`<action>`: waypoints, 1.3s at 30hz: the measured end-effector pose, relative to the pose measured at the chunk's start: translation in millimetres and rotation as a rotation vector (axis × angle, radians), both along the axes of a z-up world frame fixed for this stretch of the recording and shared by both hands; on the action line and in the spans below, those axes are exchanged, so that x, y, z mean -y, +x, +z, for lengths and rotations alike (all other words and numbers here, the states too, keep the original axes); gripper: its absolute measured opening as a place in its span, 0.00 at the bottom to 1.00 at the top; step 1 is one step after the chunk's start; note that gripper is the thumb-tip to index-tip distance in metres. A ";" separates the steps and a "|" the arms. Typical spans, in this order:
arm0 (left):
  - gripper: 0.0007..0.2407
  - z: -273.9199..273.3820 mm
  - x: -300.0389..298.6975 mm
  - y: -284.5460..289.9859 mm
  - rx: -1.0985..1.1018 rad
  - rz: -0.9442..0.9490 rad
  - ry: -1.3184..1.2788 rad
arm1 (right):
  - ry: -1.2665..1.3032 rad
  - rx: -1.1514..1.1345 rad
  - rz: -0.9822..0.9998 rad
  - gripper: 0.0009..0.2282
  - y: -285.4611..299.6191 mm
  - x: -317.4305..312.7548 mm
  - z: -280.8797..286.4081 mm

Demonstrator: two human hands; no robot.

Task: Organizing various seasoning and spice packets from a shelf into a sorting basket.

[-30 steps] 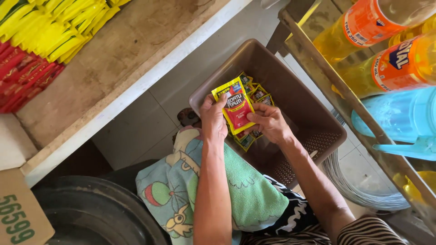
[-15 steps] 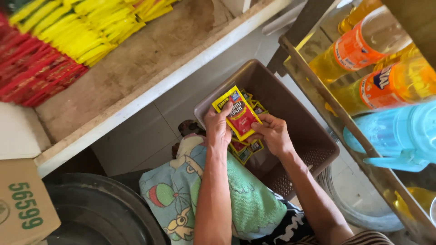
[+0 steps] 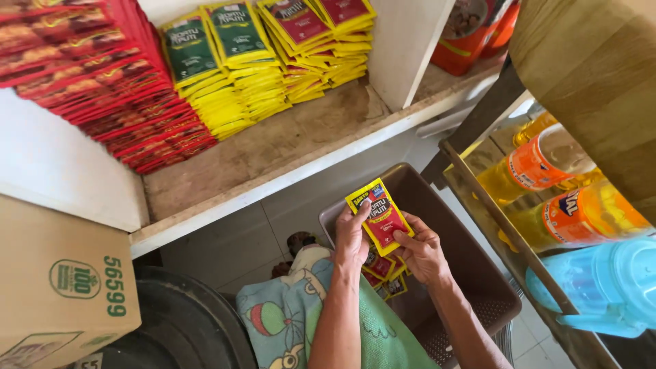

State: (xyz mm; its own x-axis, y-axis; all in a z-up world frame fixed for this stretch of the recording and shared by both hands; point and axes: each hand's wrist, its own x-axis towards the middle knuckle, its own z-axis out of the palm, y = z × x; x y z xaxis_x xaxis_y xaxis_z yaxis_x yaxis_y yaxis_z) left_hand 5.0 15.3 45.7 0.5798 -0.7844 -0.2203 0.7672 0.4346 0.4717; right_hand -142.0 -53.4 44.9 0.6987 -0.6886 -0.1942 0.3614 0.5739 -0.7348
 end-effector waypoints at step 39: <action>0.31 202.7 73.6 191.5 0.789 0.363 -0.007 | -0.913 0.055 0.146 0.22 234.0 137.0 228.6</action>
